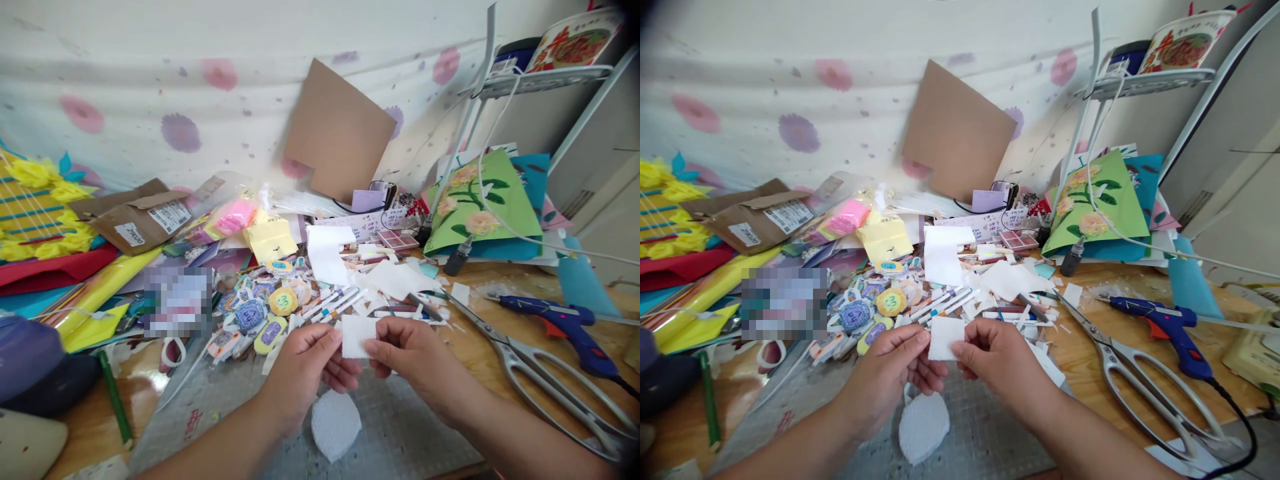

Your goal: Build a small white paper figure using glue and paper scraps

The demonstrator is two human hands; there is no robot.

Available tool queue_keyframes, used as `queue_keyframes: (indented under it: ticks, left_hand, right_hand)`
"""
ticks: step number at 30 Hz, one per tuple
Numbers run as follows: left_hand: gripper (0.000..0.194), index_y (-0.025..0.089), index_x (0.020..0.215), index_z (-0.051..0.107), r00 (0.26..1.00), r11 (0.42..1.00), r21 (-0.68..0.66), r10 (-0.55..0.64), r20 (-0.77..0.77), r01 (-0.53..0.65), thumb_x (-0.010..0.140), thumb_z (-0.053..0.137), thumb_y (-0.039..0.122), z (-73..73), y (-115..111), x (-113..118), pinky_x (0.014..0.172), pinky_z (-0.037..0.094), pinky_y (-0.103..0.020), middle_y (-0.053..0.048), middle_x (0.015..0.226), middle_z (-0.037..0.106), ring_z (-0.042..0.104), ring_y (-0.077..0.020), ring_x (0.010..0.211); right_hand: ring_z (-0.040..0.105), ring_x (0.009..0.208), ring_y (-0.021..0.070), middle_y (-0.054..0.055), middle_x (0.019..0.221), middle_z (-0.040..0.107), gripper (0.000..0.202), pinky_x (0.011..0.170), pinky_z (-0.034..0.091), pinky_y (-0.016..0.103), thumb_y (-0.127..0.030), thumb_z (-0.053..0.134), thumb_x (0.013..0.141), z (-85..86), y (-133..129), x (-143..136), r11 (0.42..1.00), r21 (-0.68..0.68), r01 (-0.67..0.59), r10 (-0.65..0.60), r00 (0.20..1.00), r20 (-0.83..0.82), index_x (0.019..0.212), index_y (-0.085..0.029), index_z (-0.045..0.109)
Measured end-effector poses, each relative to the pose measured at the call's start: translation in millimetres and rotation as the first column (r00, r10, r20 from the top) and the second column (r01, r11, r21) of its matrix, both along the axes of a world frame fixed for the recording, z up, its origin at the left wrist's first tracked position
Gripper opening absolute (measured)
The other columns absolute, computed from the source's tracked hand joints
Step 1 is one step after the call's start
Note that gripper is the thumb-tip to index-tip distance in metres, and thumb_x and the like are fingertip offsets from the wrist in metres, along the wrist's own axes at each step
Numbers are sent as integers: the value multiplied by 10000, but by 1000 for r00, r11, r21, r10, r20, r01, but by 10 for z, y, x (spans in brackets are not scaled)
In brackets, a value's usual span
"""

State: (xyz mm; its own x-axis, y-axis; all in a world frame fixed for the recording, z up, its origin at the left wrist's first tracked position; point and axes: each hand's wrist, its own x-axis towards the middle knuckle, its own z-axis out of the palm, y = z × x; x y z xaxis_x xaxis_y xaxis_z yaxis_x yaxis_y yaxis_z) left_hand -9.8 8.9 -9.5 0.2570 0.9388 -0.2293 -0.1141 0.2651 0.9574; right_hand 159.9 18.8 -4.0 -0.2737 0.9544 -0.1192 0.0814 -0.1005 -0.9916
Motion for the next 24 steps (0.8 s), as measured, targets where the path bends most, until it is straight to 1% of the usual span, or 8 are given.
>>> queue_keyframes:
  ticks: [2, 5, 7, 11, 15, 20, 22, 24]
  left_hand:
    - [343, 141, 717, 584, 1000, 1000, 3, -2, 7, 2, 822, 530, 463, 8, 0, 0, 476, 455, -226, -67, 640, 704, 643, -147, 507]
    - [265, 150, 675, 543, 999, 1000, 2, -23, -32, 23, 772, 614, 385, 30, -6, 9, 474, 451, -217, -52, 615, 698, 632, -137, 491]
    - [234, 156, 646, 514, 998, 1000, 7, -19, -68, 19, 748, 638, 326, 41, -10, 20, 470, 448, -215, -43, 592, 689, 618, -128, 472]
    - [236, 165, 637, 498, 996, 1000, 13, 9, -93, -8, 747, 624, 332, 42, -11, 29, 464, 441, -221, -36, 581, 677, 608, -129, 469]
    - [239, 169, 626, 490, 993, 1000, 26, 6, -114, -3, 750, 624, 323, 36, -9, 20, 483, 444, -232, -35, 590, 675, 609, -136, 490]
    - [160, 134, 764, 622, 991, 996, 56, -68, -115, 75, 723, 680, 277, 26, 10, 14, 532, 442, -215, -23, 646, 672, 587, -118, 555]
    - [156, 129, 769, 642, 992, 996, 54, -58, -113, 64, 722, 687, 271, 7, 22, 10, 522, 429, -207, -12, 610, 654, 565, -111, 544]
    - [150, 128, 750, 647, 994, 999, 40, -8, -109, 12, 727, 685, 271, -14, 33, 0, 522, 433, -212, -13, 603, 651, 567, -116, 541]
  right_hand:
    - [458, 465, 100, -55, 493, 528, 258, 480, 347, 224, -338, 673, 679, 4, 2, -2, 1000, 1, 3, -3, 1000, 5, 590, -195, 478]
    - [468, 471, 103, -54, 493, 529, 273, 482, 356, 226, -344, 690, 676, 2, -5, 5, 1000, 4, 21, -21, 1000, 23, 584, -194, 481]
    - [496, 487, 110, -43, 511, 540, 288, 499, 379, 234, -398, 676, 701, -7, -12, 22, 1000, -3, 11, -11, 999, -30, 593, -187, 512]
    - [561, 529, 129, 9, 611, 614, 387, 520, 418, 250, -531, 560, 783, -25, -7, 69, 996, -75, -49, 35, 982, -183, 643, -170, 556]
    - [516, 486, 113, -9, 561, 590, 337, 494, 403, 234, -483, 617, 738, -36, -13, 39, 999, -34, -24, 23, 999, -29, 619, -181, 531]
    - [482, 464, 102, -32, 514, 536, 265, 474, 389, 220, -378, 597, 744, -60, -113, -83, 999, 16, -27, 26, 997, 68, 579, -195, 499]
    - [517, 491, 111, -18, 535, 570, 240, 484, 409, 219, -364, 581, 763, -47, -98, -11, 995, 75, -59, 49, 990, 131, 607, -183, 554]
    - [569, 546, 130, -2, 589, 623, 210, 518, 443, 228, -358, 562, 787, -3, -14, 225, 979, 191, -69, 16, 964, 264, 689, -180, 617]
